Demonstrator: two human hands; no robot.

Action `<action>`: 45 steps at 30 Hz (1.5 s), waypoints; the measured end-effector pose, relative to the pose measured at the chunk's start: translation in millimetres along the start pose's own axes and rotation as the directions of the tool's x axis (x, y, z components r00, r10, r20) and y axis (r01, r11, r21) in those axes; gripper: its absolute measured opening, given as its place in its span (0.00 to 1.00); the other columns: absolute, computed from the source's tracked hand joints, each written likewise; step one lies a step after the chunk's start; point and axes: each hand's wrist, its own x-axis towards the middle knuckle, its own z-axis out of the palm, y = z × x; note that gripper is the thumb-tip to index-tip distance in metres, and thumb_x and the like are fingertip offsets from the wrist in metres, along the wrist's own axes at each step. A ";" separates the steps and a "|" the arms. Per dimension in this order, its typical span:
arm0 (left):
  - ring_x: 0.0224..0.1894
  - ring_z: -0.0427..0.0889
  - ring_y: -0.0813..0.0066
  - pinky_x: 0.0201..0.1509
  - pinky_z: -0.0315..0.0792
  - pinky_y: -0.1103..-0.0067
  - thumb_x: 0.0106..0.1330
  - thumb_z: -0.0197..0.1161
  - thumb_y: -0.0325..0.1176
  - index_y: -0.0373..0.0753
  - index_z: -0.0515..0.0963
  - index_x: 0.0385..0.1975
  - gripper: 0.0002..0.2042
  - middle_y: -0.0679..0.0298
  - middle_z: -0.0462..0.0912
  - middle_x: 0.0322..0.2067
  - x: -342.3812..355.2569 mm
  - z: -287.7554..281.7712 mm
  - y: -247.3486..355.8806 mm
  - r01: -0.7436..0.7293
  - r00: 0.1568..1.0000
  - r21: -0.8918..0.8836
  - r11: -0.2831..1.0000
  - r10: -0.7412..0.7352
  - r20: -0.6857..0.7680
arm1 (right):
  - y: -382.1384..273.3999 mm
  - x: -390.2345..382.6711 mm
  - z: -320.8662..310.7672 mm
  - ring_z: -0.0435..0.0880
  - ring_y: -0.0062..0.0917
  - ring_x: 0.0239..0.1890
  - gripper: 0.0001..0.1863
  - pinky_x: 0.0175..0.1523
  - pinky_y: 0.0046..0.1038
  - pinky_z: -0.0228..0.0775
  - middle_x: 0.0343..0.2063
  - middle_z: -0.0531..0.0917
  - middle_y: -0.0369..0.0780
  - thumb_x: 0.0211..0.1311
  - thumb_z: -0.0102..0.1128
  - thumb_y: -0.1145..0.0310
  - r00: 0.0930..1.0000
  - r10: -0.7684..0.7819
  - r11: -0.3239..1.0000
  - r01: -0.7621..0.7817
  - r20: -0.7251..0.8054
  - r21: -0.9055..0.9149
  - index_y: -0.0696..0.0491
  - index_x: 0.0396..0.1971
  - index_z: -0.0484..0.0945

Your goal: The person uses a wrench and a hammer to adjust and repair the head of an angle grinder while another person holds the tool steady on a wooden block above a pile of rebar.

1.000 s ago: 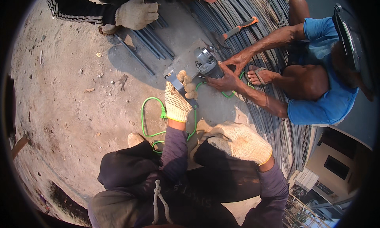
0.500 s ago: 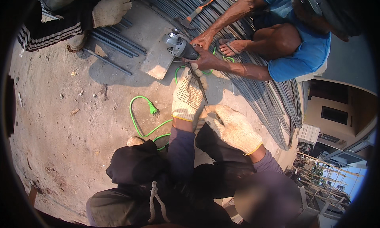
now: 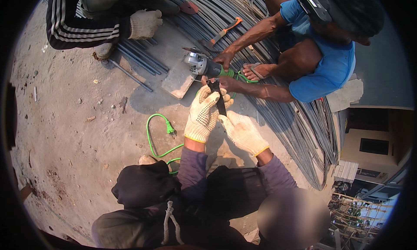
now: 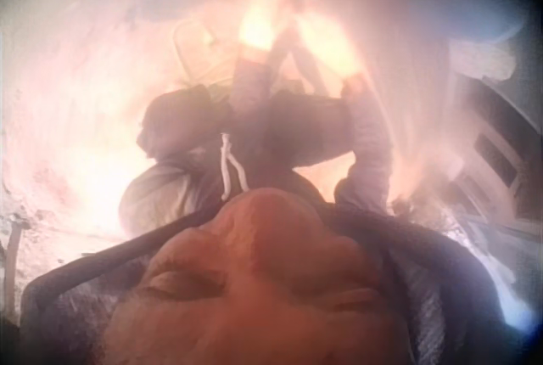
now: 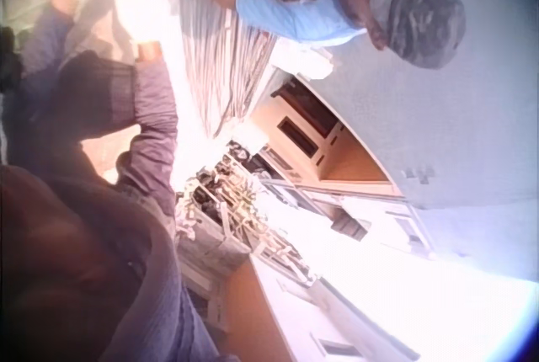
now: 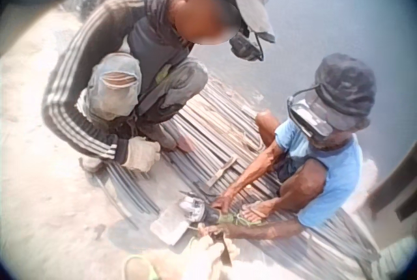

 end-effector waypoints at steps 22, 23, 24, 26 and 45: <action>0.50 0.81 0.58 0.69 0.68 0.54 0.68 0.67 0.34 0.38 0.76 0.52 0.15 0.59 0.82 0.43 -2.2 -24.0 -38.2 -0.113 0.963 0.010 0.994 0.107 0.246 | 73.1 -4.3 -15.6 0.81 0.50 0.39 0.15 0.43 0.47 0.71 0.31 0.82 0.49 0.67 0.56 0.56 0.995 -0.098 0.993 0.099 0.008 -0.062 0.53 0.33 0.80; 0.50 0.81 0.58 0.71 0.64 0.54 0.68 0.67 0.34 0.39 0.77 0.52 0.15 0.59 0.83 0.42 -2.8 -24.6 -38.1 -0.113 0.953 -0.016 0.993 0.113 0.282 | 71.0 -4.1 -16.4 0.81 0.49 0.39 0.15 0.43 0.47 0.71 0.31 0.82 0.49 0.67 0.57 0.55 0.994 -0.106 0.993 0.106 0.010 -0.054 0.53 0.33 0.80; 0.50 0.81 0.58 0.71 0.64 0.53 0.68 0.66 0.34 0.39 0.77 0.52 0.15 0.59 0.84 0.41 -2.5 -28.0 -39.1 -0.102 0.950 -0.056 0.993 0.115 0.290 | 69.3 -5.1 -15.3 0.81 0.49 0.40 0.15 0.43 0.47 0.71 0.32 0.82 0.49 0.67 0.57 0.55 0.994 -0.111 0.993 0.111 0.014 -0.042 0.54 0.33 0.80; 0.49 0.81 0.58 0.72 0.63 0.53 0.68 0.66 0.34 0.39 0.77 0.52 0.15 0.59 0.84 0.40 -0.8 -35.2 -40.2 -0.086 0.943 -0.134 0.987 0.124 0.308 | 63.6 -4.5 -15.7 0.81 0.48 0.41 0.16 0.44 0.46 0.71 0.33 0.82 0.49 0.66 0.58 0.55 0.994 -0.107 0.994 0.109 0.036 -0.031 0.54 0.34 0.80; 0.59 0.77 0.48 0.67 0.72 0.53 0.69 0.65 0.34 0.40 0.62 0.69 0.30 0.48 0.72 0.59 -13.1 -29.6 -27.3 -0.064 0.997 0.040 0.997 0.066 -0.033 | 31.0 2.7 -13.5 0.81 0.52 0.36 0.23 0.41 0.45 0.70 0.29 0.82 0.52 0.64 0.61 0.49 0.994 0.008 1.000 -0.011 0.110 0.028 0.57 0.31 0.77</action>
